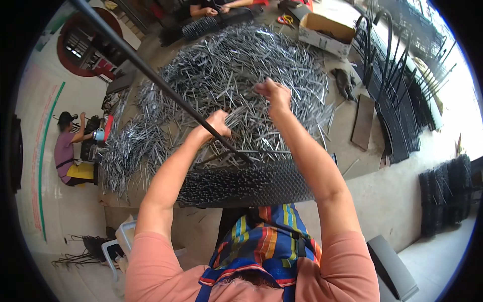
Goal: Assembling decorative wire branches by threading individual metal wires into a perforated mesh base.
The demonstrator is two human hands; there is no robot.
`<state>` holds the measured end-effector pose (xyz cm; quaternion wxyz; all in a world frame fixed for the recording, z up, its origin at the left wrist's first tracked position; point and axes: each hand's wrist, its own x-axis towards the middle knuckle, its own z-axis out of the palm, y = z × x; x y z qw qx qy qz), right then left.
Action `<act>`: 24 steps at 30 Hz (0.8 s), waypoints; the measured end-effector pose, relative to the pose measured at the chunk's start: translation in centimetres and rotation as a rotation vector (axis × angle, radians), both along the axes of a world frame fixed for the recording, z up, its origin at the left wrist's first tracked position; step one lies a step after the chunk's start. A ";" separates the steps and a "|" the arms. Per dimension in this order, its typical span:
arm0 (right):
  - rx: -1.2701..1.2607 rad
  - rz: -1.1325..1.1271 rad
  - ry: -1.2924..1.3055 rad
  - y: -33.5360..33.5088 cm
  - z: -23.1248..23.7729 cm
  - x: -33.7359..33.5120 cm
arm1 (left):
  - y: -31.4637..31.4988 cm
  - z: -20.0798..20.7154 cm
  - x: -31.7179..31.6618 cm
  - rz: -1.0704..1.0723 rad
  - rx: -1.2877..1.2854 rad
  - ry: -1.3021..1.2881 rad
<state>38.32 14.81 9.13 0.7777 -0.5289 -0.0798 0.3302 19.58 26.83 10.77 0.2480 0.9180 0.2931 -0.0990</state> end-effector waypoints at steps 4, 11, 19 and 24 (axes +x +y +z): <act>-0.744 0.035 -0.982 -4.7 -3.8 2.9 | 0.0 1.3 -6.0 0.626 -0.771 -0.806; -0.146 0.131 -1.185 -16.5 3.4 -8.0 | -11.8 7.2 -15.3 0.545 -1.062 -1.073; 0.106 0.829 -1.031 -21.3 1.1 -20.9 | -29.6 -4.1 -22.0 0.434 -1.576 -0.589; 0.118 0.956 -0.687 -26.6 -2.9 -24.9 | -31.8 -6.0 -23.6 0.403 -1.479 -0.613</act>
